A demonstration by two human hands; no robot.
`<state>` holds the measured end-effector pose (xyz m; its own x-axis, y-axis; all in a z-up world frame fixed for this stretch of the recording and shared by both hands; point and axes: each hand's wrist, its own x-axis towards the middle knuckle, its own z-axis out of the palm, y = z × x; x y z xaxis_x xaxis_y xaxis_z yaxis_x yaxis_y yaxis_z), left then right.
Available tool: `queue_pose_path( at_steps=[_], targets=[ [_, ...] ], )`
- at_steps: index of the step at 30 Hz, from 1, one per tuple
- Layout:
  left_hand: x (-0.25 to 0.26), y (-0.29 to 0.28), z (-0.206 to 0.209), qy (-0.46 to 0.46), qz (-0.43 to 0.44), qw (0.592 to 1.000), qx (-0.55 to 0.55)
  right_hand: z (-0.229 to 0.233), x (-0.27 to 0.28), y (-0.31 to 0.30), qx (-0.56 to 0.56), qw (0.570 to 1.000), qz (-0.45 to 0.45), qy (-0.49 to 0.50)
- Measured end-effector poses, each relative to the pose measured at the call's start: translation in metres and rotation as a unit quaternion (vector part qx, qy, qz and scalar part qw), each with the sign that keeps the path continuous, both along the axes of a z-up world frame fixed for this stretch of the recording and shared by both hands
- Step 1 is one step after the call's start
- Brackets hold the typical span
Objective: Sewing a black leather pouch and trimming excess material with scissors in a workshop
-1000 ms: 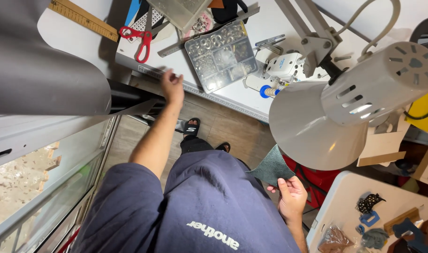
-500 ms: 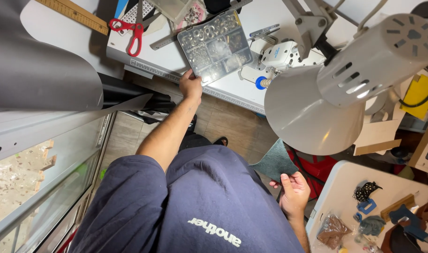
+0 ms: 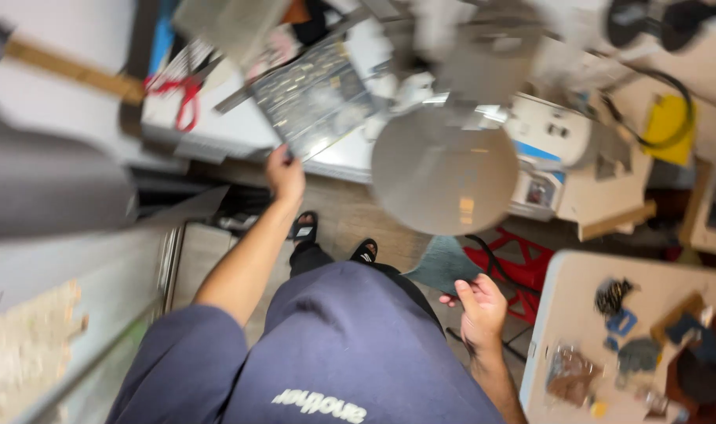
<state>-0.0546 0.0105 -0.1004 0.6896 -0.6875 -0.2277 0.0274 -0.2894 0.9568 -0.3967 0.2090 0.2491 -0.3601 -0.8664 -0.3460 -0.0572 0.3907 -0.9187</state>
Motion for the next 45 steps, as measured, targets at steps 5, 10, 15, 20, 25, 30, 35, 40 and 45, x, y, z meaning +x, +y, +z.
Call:
queue_pose_path(
  at_steps=[5,10,15,20,25,30,35,40,45],
  targets=[
    [-0.035,0.035,0.079,0.083,-0.175,0.98,0.031,-0.028,-0.02,-0.007,-0.063,0.997,-0.029,-0.024],
    [-0.075,0.081,0.149,0.149,-0.347,0.925,0.039,-0.042,-0.053,-0.024,-0.068,0.994,-0.061,-0.058],
    [-0.174,0.076,0.258,0.304,-0.524,0.795,-0.029,-0.027,-0.111,-0.044,0.01,0.997,0.028,-0.067],
    [-0.289,0.061,0.261,0.333,-0.595,0.731,-0.014,-0.04,-0.198,-0.05,-0.005,0.991,0.107,-0.076],
    [-0.371,0.047,0.286,0.165,-0.587,0.779,0.144,-0.039,-0.268,-0.083,-0.023,0.974,0.225,-0.008],
    [-0.374,0.052,0.271,0.144,-0.491,0.85,0.127,-0.066,-0.329,-0.139,-0.115,0.96,0.251,-0.035],
    [-0.365,0.039,0.261,0.159,-0.413,0.885,0.145,-0.076,-0.388,-0.25,-0.149,0.98,0.121,0.051],
    [-0.369,0.012,0.276,0.148,-0.425,0.883,0.136,-0.114,-0.416,-0.383,-0.173,0.973,0.086,0.127],
    [-0.356,-0.008,0.279,0.09,-0.429,0.877,0.195,-0.108,-0.408,-0.49,0.116,0.928,0.269,0.23]
  ],
)
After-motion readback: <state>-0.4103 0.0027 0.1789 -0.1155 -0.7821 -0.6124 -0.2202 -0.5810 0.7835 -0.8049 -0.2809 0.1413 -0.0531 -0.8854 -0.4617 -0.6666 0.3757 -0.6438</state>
